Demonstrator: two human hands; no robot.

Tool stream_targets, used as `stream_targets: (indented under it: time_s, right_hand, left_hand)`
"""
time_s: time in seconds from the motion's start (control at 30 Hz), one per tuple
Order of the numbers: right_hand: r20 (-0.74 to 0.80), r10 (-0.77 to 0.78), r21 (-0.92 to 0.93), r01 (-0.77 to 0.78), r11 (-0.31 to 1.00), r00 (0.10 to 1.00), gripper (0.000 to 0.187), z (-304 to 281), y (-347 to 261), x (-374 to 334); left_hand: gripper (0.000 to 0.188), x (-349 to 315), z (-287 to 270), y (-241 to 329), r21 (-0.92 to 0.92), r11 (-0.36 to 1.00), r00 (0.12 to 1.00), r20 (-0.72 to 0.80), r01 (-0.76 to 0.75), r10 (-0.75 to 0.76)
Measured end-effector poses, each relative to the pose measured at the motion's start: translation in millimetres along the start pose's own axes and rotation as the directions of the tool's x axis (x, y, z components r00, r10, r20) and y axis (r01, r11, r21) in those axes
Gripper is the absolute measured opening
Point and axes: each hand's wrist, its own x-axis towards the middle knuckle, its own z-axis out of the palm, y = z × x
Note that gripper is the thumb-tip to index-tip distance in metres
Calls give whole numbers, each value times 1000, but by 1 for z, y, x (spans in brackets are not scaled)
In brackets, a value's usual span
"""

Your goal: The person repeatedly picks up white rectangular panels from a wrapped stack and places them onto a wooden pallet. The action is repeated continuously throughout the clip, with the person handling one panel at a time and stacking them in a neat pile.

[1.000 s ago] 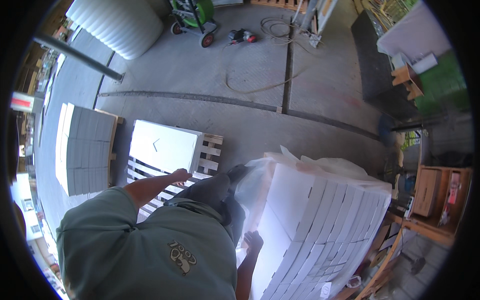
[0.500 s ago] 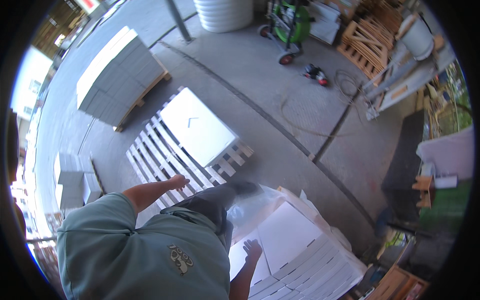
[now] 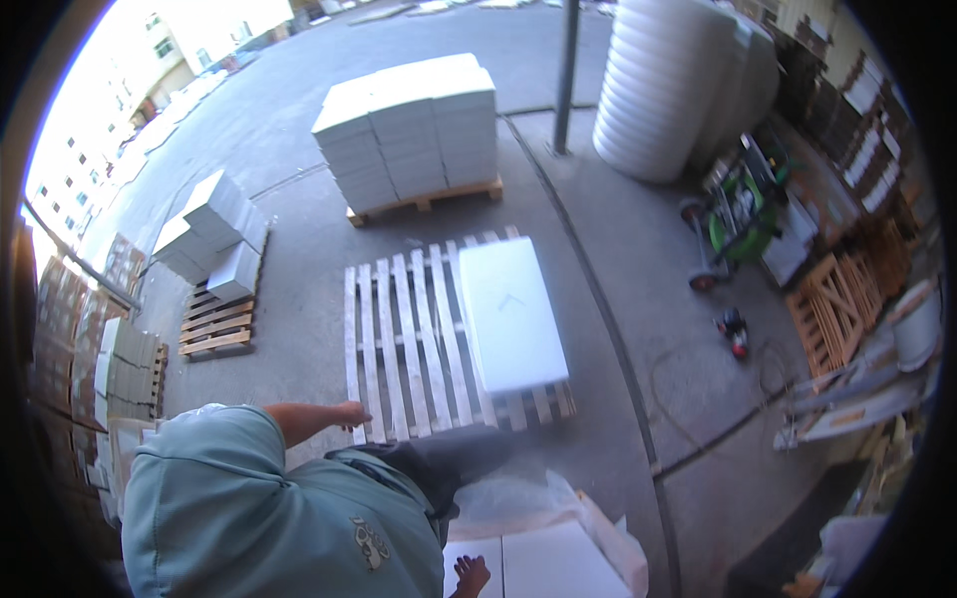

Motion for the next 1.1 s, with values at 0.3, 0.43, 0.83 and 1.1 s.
stream_targets:
  time_s: [0.3,0.43,0.83,1.1]
  right_hand:
    - [152,45,-296,2,955,987,37,83,-74,96]
    - [117,69,-344,-24,939,991,38,164,-127,89]
    - [-16,46,-325,-49,945,999,59,299,-164,197]
    - [-202,-28,-237,-21,971,979,89,416,-212,376]
  left_hand:
    - [52,18,-83,54,-50,993,990,-97,-108,103]
    - [55,56,-135,76,35,990,979,-145,-138,141]
    - [56,345,-265,178,296,910,902,-234,-289,362]
    - [36,526,-347,277,83,966,834,-490,-244,253]
